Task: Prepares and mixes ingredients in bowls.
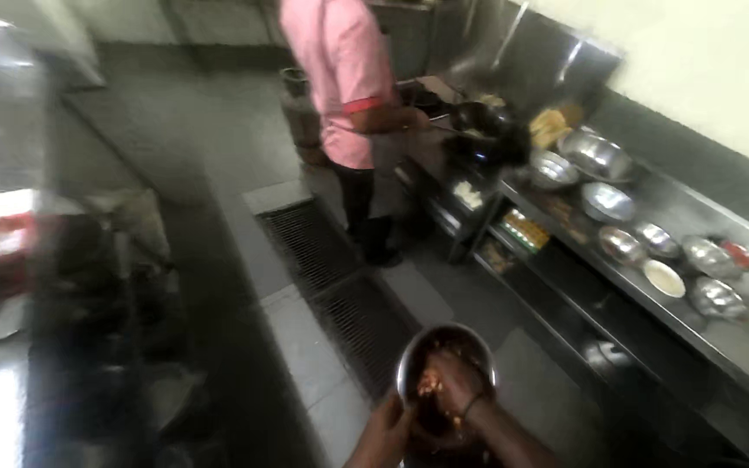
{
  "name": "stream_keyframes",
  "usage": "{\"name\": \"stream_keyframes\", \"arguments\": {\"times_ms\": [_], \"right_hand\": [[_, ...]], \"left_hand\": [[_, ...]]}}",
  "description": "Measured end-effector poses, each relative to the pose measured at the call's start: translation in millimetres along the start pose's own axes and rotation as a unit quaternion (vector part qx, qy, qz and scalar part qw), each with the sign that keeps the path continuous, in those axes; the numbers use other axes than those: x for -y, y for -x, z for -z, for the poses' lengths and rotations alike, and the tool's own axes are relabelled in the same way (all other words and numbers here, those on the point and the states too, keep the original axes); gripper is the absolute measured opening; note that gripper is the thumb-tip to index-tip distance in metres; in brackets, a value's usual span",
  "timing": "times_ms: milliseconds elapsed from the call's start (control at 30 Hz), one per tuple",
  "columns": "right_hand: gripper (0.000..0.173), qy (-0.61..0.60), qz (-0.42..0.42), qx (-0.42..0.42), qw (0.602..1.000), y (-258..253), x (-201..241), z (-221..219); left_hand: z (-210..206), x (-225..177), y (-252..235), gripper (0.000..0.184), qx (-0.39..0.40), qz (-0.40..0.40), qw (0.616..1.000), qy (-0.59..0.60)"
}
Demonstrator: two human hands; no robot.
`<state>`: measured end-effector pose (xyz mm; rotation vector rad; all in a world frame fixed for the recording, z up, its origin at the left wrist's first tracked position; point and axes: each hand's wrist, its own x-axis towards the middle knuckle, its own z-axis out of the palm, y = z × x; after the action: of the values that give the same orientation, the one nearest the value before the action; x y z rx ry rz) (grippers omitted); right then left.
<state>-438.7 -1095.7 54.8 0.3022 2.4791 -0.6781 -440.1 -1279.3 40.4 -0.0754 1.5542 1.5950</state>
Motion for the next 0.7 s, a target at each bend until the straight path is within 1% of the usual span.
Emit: {"name": "stream_keyframes", "arguments": {"times_ms": [67, 100, 133, 167, 200, 233, 267, 300, 333, 367, 400, 433, 500, 533, 567, 600, 667, 700], "right_hand": [[0.053, -0.033, -0.066, -0.003, 0.997, -6, -48, 30], [0.051, -0.047, -0.080, -0.023, 0.995, -4, -72, 45], [0.053, -0.058, -0.083, -0.050, 0.994, 1, -95, 56], [0.062, -0.067, -0.086, -0.075, 0.991, 8, -116, 64], [0.076, -0.071, -0.100, -0.080, 0.989, 17, -133, 73], [0.090, -0.071, -0.129, -0.068, 0.987, 23, -147, 81], [0.100, -0.068, -0.160, -0.057, 0.983, 24, -162, 85], [0.101, -0.069, -0.190, -0.055, 0.978, 20, -179, 86], [0.094, -0.080, -0.217, -0.058, 0.971, 15, -198, 88], [0.083, -0.105, -0.235, -0.074, 0.964, 11, -218, 91], [0.073, -0.142, -0.240, -0.107, 0.955, 10, -236, 98], [0.068, -0.181, -0.231, -0.152, 0.944, 13, -253, 107], [0.065, -0.249, -0.173, -0.247, 0.920, 21, -280, 118], [0.067, -0.261, -0.144, -0.273, 0.915, 22, -292, 121], [0.069, -0.256, -0.126, -0.281, 0.916, 19, -306, 126], [0.069, -0.242, -0.131, -0.264, 0.925, 14, -321, 133], [0.066, -0.188, -0.196, -0.203, 0.941, 1, -356, 152], [0.064, -0.174, -0.241, -0.166, 0.940, -4, -375, 168]], "left_hand": [[-32, -7, -31, 0.043, 0.012, 0.018, 1.000, -0.010], [-49, -13, -47, 0.042, 0.019, 0.022, 0.999, -0.012], [-67, -19, -62, 0.042, 0.026, 0.025, 0.999, -0.011], [-85, -26, -76, 0.042, 0.033, 0.027, 0.999, -0.011], [-102, -33, -89, 0.043, 0.041, 0.027, 0.999, -0.013], [-120, -40, -103, 0.044, 0.051, 0.025, 0.998, -0.016], [-137, -45, -116, 0.043, 0.063, 0.023, 0.998, -0.020], [-154, -48, -127, 0.041, 0.079, 0.027, 0.996, -0.029], [-171, -49, -139, 0.041, 0.095, 0.036, 0.994, -0.040], [-187, -49, -151, 0.041, 0.104, 0.047, 0.992, -0.051], [-202, -51, -163, 0.042, 0.112, 0.054, 0.990, -0.065], [-216, -56, -177, 0.043, 0.125, 0.055, 0.987, -0.085], [-244, -70, -201, 0.043, 0.153, 0.052, 0.978, -0.135], [-261, -77, -212, 0.042, 0.170, 0.046, 0.971, -0.163], [-279, -86, -223, 0.043, 0.188, 0.038, 0.962, -0.195], [-296, -94, -237, 0.045, 0.206, 0.026, 0.951, -0.228], [-327, -103, -269, 0.045, 0.225, 0.016, 0.936, -0.272], [-342, -107, -286, 0.044, 0.231, 0.022, 0.933, -0.277]]}}
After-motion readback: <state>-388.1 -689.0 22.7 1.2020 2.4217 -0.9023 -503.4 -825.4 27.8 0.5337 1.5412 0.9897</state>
